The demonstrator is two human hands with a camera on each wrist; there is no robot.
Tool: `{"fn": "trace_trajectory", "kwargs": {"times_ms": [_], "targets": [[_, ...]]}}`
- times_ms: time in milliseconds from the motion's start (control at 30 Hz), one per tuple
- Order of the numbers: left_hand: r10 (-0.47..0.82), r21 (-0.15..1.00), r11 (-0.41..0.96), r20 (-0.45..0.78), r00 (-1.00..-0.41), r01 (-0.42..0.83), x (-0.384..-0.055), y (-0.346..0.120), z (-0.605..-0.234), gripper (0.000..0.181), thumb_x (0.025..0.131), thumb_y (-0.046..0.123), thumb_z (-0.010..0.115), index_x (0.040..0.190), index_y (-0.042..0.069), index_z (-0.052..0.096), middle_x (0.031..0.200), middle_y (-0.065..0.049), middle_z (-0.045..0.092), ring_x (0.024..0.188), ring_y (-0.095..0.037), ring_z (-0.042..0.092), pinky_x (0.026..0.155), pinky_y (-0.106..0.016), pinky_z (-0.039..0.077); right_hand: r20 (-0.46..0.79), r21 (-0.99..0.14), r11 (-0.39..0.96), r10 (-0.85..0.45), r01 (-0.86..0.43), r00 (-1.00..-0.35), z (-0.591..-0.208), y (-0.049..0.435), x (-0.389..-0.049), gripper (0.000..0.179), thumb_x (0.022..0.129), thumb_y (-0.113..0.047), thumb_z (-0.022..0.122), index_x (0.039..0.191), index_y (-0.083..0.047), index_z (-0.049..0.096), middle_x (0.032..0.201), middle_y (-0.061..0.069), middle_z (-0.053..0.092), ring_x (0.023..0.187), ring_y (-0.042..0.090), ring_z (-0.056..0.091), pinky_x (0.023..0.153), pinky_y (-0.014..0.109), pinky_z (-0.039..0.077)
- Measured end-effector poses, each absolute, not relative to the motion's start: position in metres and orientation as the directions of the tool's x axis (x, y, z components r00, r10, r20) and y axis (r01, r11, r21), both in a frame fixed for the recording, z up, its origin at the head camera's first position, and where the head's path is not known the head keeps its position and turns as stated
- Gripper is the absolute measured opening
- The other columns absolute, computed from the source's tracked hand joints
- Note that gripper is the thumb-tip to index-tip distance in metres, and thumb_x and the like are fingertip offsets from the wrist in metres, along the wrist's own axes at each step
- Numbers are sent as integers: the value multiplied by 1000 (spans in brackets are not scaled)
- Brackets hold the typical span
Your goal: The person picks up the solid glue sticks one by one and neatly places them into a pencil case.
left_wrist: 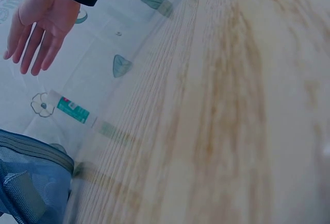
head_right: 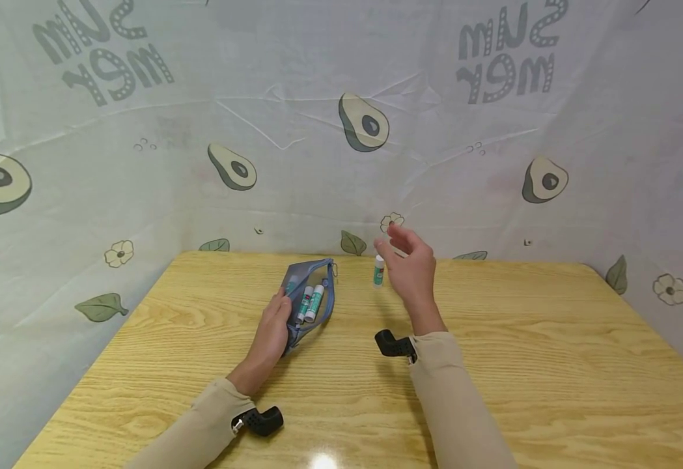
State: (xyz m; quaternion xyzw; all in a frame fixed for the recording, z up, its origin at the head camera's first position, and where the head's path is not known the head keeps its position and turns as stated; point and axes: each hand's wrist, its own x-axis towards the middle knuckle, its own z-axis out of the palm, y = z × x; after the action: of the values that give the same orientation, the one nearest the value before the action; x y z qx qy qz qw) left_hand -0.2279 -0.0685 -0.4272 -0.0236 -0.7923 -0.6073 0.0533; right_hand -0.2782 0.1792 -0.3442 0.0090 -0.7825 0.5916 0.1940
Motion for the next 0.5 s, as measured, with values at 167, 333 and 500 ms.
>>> {"fn": "trace_trajectory", "kwargs": {"times_ms": [167,333,500], "targets": [[-25,962,252,110,-994,100,-226,-68,-426,57,118,28,27,154,-11,46,176,-26,16,165,-48,5,133,-66,9,298,-926,300,204,-231,-932,-351,179,-281,51,103,-27,73,150,-11,61,150,12,64,141,29,58,103,31,51],[-24,960,264,107,-994,97,-226,-68,-426,58,118,29,27,155,-11,45,177,-25,16,165,-47,6,133,-66,10,280,-931,295,194,-217,-940,-359,180,-286,53,103,-27,73,152,-11,59,151,12,63,140,29,58,108,39,50],[-21,961,260,103,-995,94,-228,-69,-427,58,118,30,27,156,-11,43,177,-25,15,165,-47,5,133,-66,10,240,-942,282,195,-180,-951,-367,183,-289,55,103,-27,72,153,-11,57,153,12,62,142,29,57,110,40,50]]}}
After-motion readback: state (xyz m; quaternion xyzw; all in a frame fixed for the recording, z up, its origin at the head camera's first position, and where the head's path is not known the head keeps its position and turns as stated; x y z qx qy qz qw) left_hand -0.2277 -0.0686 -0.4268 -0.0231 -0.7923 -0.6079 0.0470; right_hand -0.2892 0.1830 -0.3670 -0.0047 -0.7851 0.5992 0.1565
